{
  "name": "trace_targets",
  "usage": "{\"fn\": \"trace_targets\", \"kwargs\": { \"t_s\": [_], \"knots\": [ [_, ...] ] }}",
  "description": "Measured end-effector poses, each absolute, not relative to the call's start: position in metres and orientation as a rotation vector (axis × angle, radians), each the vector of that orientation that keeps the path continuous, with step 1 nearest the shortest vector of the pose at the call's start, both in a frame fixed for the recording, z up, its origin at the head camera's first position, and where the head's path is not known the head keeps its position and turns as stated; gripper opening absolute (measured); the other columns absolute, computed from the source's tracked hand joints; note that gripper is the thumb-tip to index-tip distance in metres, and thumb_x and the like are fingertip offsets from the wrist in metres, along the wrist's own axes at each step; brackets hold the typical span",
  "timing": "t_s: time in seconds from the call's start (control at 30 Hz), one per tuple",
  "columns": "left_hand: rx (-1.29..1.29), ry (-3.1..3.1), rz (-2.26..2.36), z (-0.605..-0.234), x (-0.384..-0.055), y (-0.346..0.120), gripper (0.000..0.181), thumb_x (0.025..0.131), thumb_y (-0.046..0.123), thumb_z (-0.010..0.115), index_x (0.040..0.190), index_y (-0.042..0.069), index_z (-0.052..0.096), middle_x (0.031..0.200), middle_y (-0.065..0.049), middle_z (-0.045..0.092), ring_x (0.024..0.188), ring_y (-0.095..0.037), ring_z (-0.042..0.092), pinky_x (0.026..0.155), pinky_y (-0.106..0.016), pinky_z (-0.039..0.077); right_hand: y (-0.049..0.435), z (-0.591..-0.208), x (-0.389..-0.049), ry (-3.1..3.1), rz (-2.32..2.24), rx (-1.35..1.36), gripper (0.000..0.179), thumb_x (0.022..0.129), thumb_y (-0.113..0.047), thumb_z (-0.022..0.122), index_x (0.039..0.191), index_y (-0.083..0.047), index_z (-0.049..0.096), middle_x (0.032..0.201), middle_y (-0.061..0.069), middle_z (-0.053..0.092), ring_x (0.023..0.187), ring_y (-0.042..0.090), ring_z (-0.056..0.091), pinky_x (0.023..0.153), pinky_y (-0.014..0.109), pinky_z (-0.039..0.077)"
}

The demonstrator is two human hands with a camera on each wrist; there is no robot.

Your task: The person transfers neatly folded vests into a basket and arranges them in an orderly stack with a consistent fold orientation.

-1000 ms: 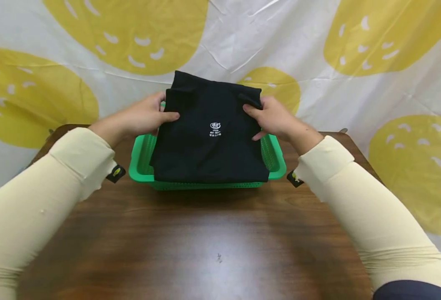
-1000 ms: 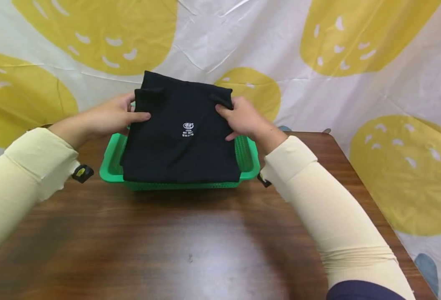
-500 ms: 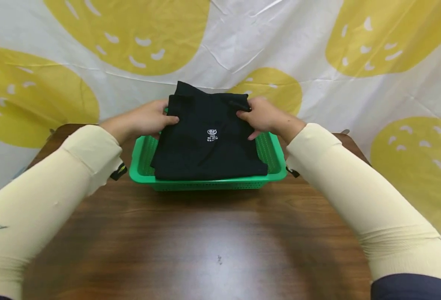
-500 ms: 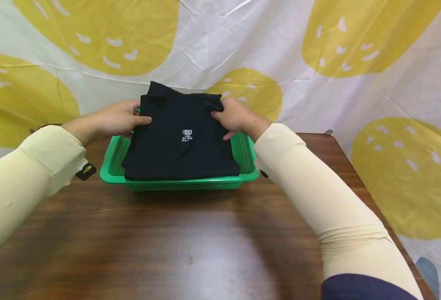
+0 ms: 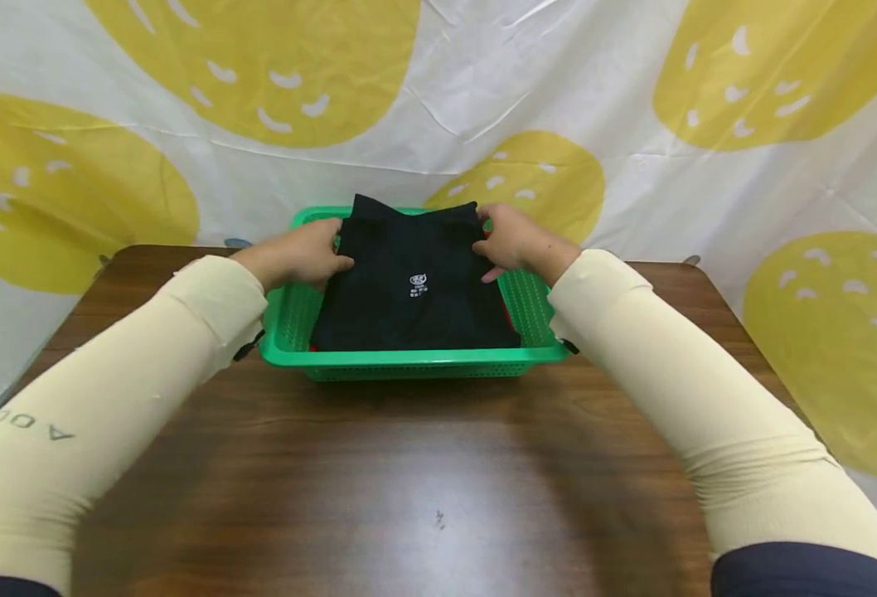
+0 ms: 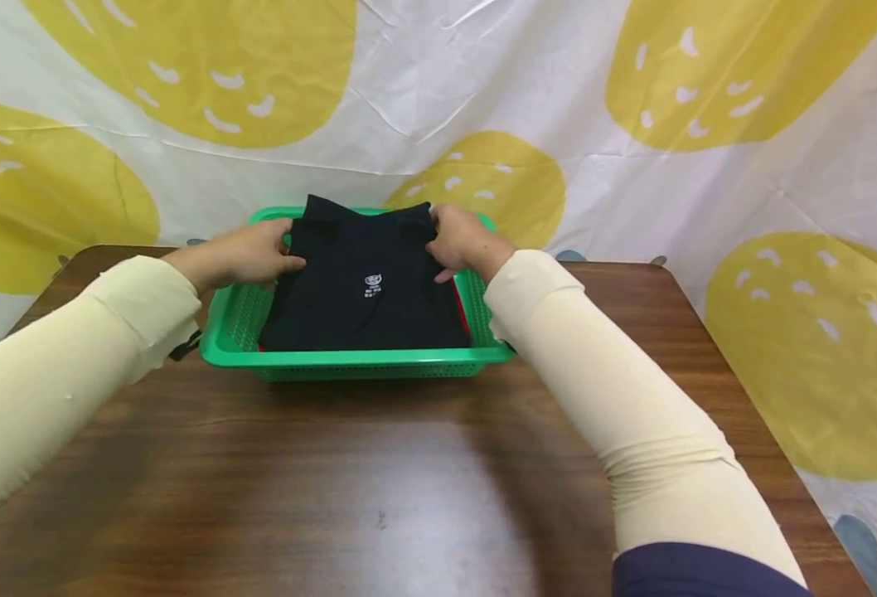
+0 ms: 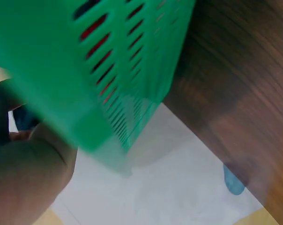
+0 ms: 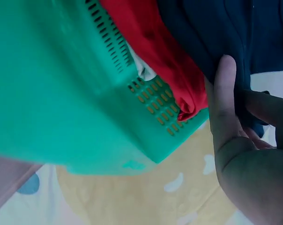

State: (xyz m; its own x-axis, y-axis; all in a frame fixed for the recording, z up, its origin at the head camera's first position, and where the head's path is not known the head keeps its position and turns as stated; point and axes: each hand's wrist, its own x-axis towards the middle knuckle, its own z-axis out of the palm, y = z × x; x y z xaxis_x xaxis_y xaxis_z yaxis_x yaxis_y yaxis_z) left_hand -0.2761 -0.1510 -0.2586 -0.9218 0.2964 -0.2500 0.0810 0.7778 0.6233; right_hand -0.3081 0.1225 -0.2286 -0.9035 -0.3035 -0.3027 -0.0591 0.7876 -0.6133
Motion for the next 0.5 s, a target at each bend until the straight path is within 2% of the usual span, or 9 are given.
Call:
{"fn": "trace_targets", "kwargs": {
  "t_s": [0.07, 0.1, 0.13, 0.2, 0.33, 0.5],
  "knots": [
    [0.265, 2.671, 0.832, -0.263, -0.276, -0.150, 0.070, 0.104, 0.015, 0.051, 0.156, -0.006, 0.009, 0.103, -0.021, 0.056, 0.064, -0.020, 0.062, 0.068, -0.036, 0.057, 0.122, -0.230, -0.309, 2.607, -0.830, -0.266, 0.058, 0.102, -0.005, 0.053, 0.154, -0.003, 0.027, 0.122, 0.022, 0.059, 0.073, 0.027, 0.070, 0.075, 0.037, 0.062],
    [0.255, 2.683, 0.820, -0.265, -0.276, -0.148, 0.071, 0.104, 0.014, 0.052, 0.156, -0.005, 0.009, 0.097, -0.017, 0.055, 0.063, -0.018, 0.061, 0.068, -0.035, 0.056, 0.122, -0.231, -0.311, 2.612, -0.810, -0.258, 0.056, 0.101, -0.005, 0.053, 0.152, -0.003, 0.029, 0.106, 0.019, 0.061, 0.063, 0.023, 0.067, 0.075, 0.037, 0.062],
    [0.251, 2.694, 0.815, -0.267, -0.275, -0.147, 0.071, 0.103, 0.014, 0.052, 0.156, -0.005, 0.009, 0.094, -0.015, 0.054, 0.064, -0.017, 0.060, 0.067, -0.034, 0.055, 0.122, -0.232, -0.312, 2.618, -0.791, -0.250, 0.055, 0.101, -0.006, 0.054, 0.150, -0.003, 0.031, 0.092, 0.016, 0.059, 0.056, 0.019, 0.064, 0.075, 0.038, 0.062],
    [0.243, 2.712, 0.818, -0.271, -0.274, -0.144, 0.070, 0.103, 0.013, 0.053, 0.156, -0.003, 0.010, 0.090, -0.014, 0.056, 0.066, -0.020, 0.061, 0.066, -0.034, 0.054, 0.124, -0.234, -0.313, 2.631, -0.764, -0.238, 0.049, 0.100, -0.006, 0.054, 0.145, -0.002, 0.034, 0.073, 0.009, 0.047, 0.047, 0.014, 0.056, 0.075, 0.039, 0.062],
    [0.238, 2.750, 0.831, -0.274, -0.271, -0.140, 0.071, 0.103, 0.013, 0.054, 0.157, 0.003, 0.009, 0.097, -0.018, 0.058, 0.072, -0.025, 0.062, 0.067, -0.035, 0.050, 0.124, -0.236, -0.315, 2.686, -0.677, -0.234, 0.038, 0.100, -0.006, 0.056, 0.132, 0.002, 0.038, 0.076, 0.012, 0.052, 0.047, 0.015, 0.061, 0.070, 0.038, 0.062],
    [0.281, 2.797, 0.824, -0.274, -0.270, -0.139, 0.074, 0.098, 0.005, 0.057, 0.157, 0.007, 0.011, 0.097, -0.019, 0.061, 0.074, -0.027, 0.065, 0.064, -0.035, 0.053, 0.124, -0.233, -0.312, 2.753, -0.389, -0.326, 0.015, 0.099, -0.007, 0.058, 0.108, 0.002, 0.050, 0.071, 0.009, 0.062, 0.053, 0.016, 0.070, 0.066, 0.031, 0.061]
  ]
}}
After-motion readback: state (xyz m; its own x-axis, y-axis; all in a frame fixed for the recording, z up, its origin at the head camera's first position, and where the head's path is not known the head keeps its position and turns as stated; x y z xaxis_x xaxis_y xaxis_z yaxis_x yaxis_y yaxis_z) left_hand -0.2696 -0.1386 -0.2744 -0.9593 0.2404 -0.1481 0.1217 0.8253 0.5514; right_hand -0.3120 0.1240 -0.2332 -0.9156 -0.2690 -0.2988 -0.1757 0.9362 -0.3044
